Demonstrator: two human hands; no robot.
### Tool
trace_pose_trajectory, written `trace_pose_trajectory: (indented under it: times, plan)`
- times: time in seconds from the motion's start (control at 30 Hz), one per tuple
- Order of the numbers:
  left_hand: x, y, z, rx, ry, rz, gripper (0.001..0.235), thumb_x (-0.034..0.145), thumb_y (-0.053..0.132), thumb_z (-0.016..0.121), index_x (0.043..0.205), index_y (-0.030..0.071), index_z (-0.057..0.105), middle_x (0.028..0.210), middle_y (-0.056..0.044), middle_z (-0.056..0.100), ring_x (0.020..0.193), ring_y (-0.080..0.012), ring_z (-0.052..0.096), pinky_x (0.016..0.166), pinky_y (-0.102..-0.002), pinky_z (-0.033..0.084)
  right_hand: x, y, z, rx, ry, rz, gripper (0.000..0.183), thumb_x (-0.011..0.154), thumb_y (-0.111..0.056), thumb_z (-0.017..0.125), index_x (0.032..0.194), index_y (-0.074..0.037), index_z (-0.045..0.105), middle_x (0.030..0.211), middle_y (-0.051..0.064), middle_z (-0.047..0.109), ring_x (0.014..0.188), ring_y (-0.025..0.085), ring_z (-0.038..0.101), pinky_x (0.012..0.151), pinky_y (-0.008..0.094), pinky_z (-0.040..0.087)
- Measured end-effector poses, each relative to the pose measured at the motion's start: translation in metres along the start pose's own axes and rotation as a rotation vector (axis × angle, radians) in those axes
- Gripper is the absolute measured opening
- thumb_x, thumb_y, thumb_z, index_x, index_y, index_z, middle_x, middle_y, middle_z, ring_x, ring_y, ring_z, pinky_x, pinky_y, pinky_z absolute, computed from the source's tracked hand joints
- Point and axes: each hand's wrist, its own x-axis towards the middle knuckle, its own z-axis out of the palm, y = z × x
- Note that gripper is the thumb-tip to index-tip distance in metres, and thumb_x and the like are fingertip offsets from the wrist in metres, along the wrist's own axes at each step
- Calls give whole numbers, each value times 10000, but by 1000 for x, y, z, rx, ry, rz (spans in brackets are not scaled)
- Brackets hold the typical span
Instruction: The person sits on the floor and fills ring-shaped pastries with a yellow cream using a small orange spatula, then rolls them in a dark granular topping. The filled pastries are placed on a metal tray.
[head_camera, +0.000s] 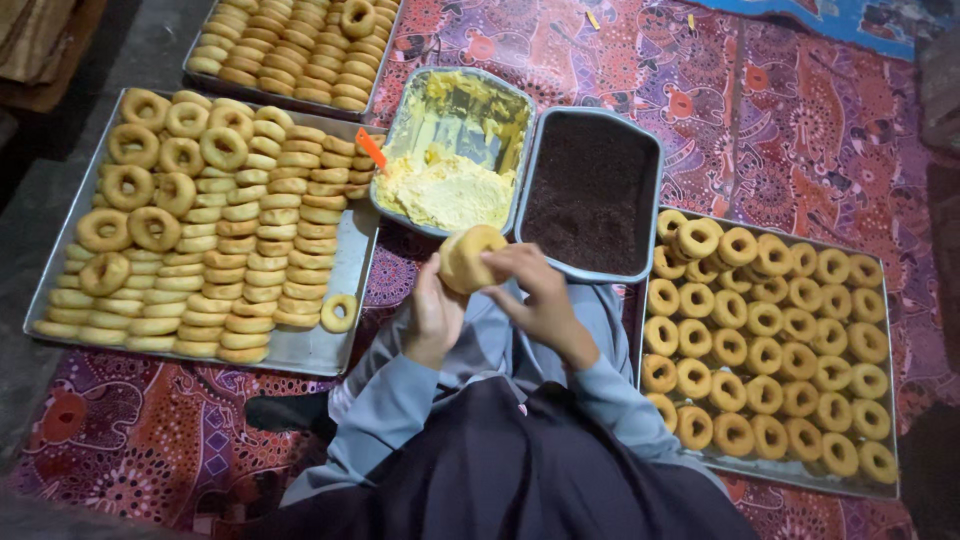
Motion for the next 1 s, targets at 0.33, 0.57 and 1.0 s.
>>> trace_pose_trajectory:
  times: [0.33,0.57,1.0]
  plan:
    - [4,-7,-21,28,11,24,520,1094,346,331,1418,-22,501,1397,-169,583,1300,-279,575,1116,-448,455,24,-8,-11,-131,-279,-243,385,742,-1,804,1113,-96,770,1029,88,719,1012,283,654,900,389,551]
    - [7,-10,-12,30,58,11,488,1095,306,341,1457,3,466,1413,-160,556,1317,-289,532,1115,-468,433,21,-1,-10,-162,-63,-301,451,734,0,783,1176,-77,740,1081,124,698,1044,328,636,914,416,545]
    - [29,-37,-26,96,37,-27,459,1104,276,363,1460,-4,437,1431,-173,542,1333,-291,552,1126,-467,453,4,50,-24,-186,-51,-85,372,769,-27,792,1129,-120,774,1012,92,726,985,272,673,821,369,582]
